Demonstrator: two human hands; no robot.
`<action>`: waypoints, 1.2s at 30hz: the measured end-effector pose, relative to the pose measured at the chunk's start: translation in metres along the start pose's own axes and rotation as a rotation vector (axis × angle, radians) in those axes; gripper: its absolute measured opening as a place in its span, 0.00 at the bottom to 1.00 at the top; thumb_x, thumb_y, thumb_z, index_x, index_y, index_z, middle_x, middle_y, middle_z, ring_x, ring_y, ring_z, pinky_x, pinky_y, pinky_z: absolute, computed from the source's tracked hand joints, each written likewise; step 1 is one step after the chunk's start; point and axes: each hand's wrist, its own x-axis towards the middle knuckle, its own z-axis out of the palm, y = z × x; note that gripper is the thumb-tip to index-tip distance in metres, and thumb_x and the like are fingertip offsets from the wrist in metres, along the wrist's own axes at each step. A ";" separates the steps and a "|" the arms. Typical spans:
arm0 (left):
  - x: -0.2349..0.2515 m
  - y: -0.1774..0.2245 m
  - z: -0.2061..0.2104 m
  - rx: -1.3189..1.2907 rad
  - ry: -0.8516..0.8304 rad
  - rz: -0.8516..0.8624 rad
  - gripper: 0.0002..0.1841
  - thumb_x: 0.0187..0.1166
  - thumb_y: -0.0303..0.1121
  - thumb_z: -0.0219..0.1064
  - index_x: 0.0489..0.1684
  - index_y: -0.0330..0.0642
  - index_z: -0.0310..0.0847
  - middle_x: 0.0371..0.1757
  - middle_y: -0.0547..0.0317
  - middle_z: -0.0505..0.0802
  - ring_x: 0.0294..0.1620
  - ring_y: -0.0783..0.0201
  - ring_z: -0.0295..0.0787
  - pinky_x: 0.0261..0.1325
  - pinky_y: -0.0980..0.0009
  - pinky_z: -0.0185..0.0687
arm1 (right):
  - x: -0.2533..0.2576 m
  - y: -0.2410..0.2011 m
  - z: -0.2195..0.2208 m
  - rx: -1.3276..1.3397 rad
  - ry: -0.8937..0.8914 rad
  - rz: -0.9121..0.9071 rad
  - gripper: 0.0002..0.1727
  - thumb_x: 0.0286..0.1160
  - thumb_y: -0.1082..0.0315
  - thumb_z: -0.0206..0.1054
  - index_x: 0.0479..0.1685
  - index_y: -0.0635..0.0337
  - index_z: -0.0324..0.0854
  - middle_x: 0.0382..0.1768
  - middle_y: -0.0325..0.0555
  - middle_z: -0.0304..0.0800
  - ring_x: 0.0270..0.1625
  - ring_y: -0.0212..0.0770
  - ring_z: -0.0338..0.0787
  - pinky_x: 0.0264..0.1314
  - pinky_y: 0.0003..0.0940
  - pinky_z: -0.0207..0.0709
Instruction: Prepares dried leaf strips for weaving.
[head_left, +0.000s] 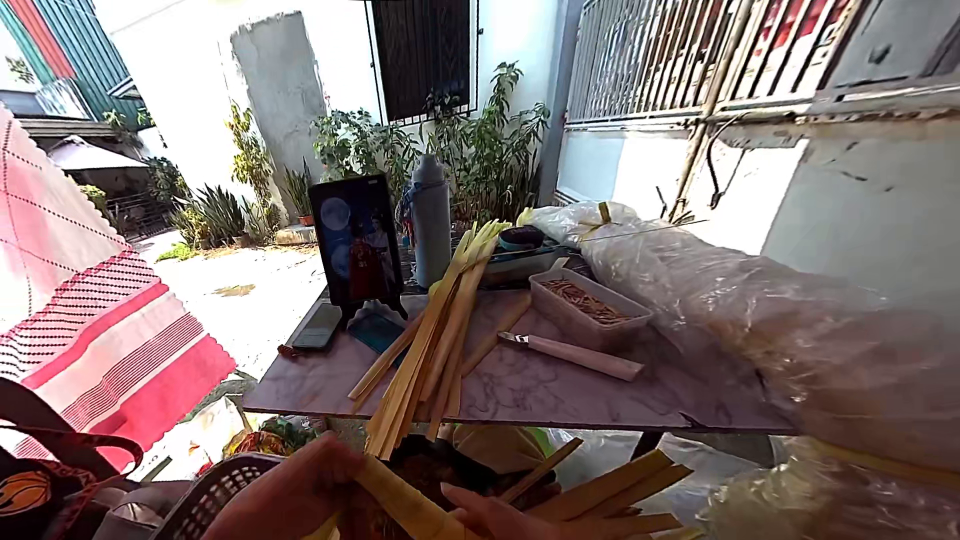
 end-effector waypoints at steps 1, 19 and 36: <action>0.006 0.008 0.012 0.066 0.015 0.005 0.09 0.84 0.21 0.59 0.38 0.28 0.84 0.29 0.58 0.95 0.30 0.74 0.94 0.39 0.78 0.90 | 0.006 -0.003 0.006 -0.109 0.142 -0.130 0.32 0.86 0.58 0.63 0.75 0.80 0.71 0.60 0.72 0.87 0.61 0.59 0.91 0.67 0.48 0.83; 0.032 -0.034 0.062 -0.521 0.393 0.323 0.10 0.80 0.29 0.68 0.50 0.58 0.90 0.41 0.75 0.97 0.35 0.80 0.94 0.40 0.80 0.91 | 0.068 0.005 0.015 -0.313 0.566 -0.495 0.09 0.59 0.73 0.69 0.17 0.67 0.78 0.20 0.52 0.77 0.26 0.39 0.79 0.29 0.23 0.71; -0.085 -0.055 -0.097 -0.255 0.848 0.251 0.11 0.67 0.32 0.65 0.24 0.64 0.90 0.25 0.80 0.91 0.24 0.85 0.82 0.31 0.84 0.78 | 0.075 0.136 -0.255 -0.975 0.329 0.682 0.12 0.82 0.77 0.65 0.51 0.83 0.85 0.57 0.86 0.84 0.68 0.80 0.81 0.73 0.72 0.65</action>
